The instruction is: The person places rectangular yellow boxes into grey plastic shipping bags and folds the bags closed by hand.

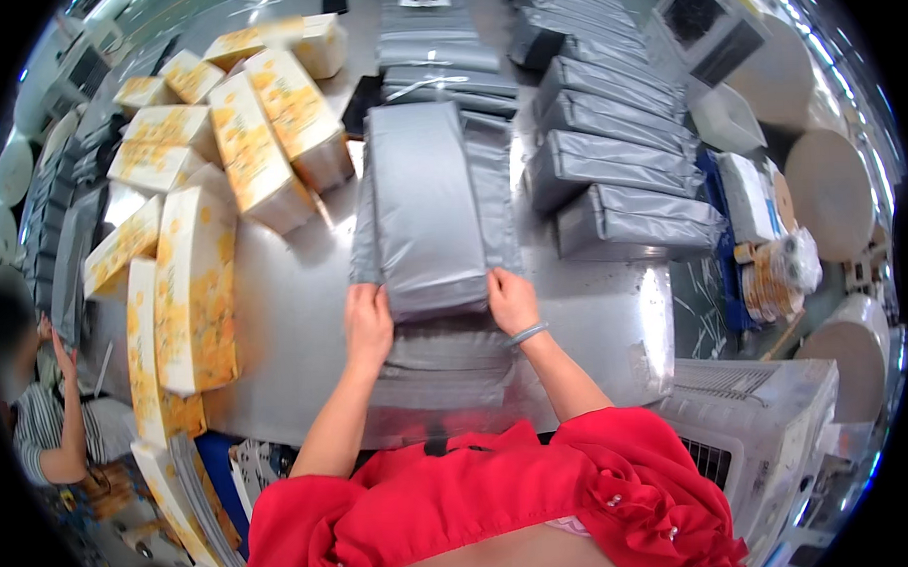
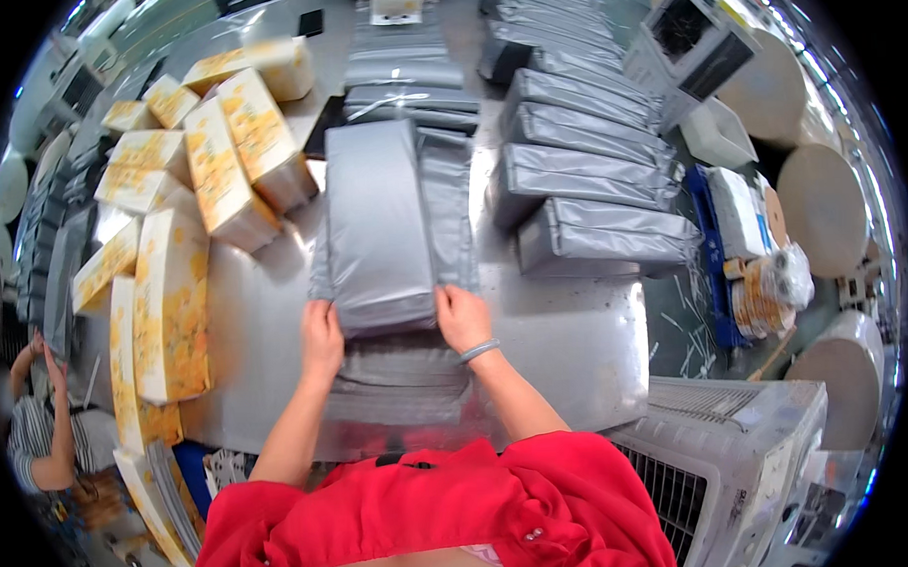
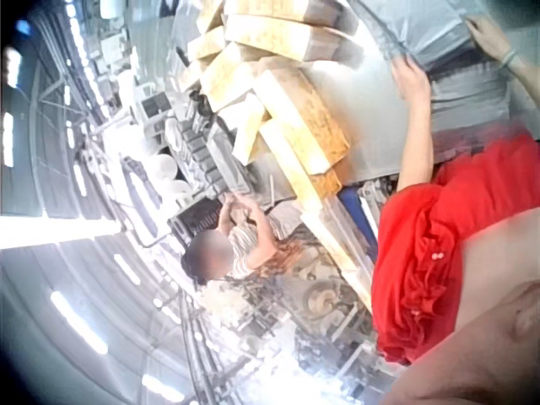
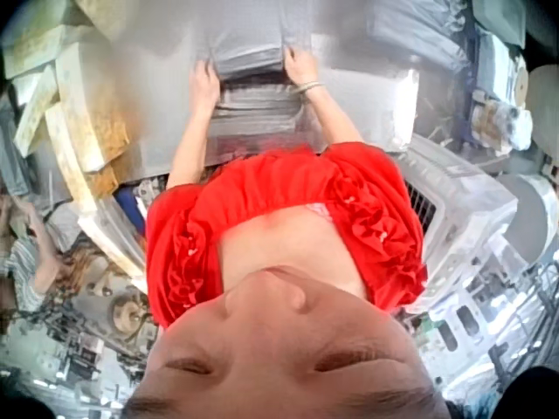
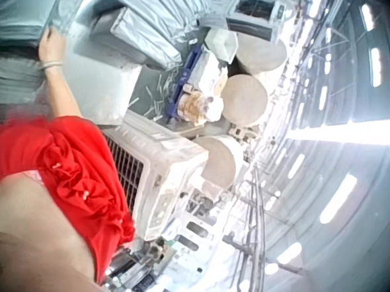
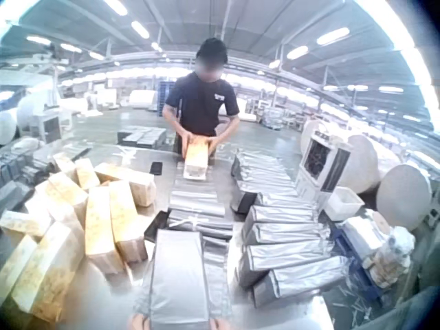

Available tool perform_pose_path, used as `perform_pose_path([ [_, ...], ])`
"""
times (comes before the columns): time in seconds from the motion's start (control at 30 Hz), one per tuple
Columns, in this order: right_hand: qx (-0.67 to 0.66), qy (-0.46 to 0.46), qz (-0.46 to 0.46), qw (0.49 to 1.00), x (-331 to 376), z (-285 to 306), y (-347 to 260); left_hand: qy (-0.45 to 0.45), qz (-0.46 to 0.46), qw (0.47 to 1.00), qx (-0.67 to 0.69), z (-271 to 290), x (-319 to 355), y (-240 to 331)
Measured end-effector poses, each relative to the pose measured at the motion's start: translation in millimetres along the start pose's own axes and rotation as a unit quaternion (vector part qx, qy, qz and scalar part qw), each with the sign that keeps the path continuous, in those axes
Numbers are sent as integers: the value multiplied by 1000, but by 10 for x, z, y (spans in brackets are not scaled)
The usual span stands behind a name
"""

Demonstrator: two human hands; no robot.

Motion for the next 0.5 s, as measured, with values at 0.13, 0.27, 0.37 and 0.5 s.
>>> perform_pose_path([
  [0.13, -176, -59, -51, 981, -335, 349, -160, -1, -24, 1000, 11, 133, -384, 246],
  [0.27, -500, -177, -130, 838, -362, 154, -296, -68, 127, 940, 308, 38, -229, 665],
  [0.37, -488, -213, -89, 842, -29, 868, -59, -113, 268, 776, 560, -140, 261, 959],
  [0.5, -406, -214, -228, 859, 108, 2183, 563, -243, -179, 904, 303, -240, 404, 1185],
])
Point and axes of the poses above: each hand's wrist, its own x-axis away from the middle knuckle, its own z-axis out of the back of the hand, y = z × x, the point moved 1 cm from there along -x, towards the middle knuckle, and after that the axes turned 11 degrees about y, right-handed, at the moved point
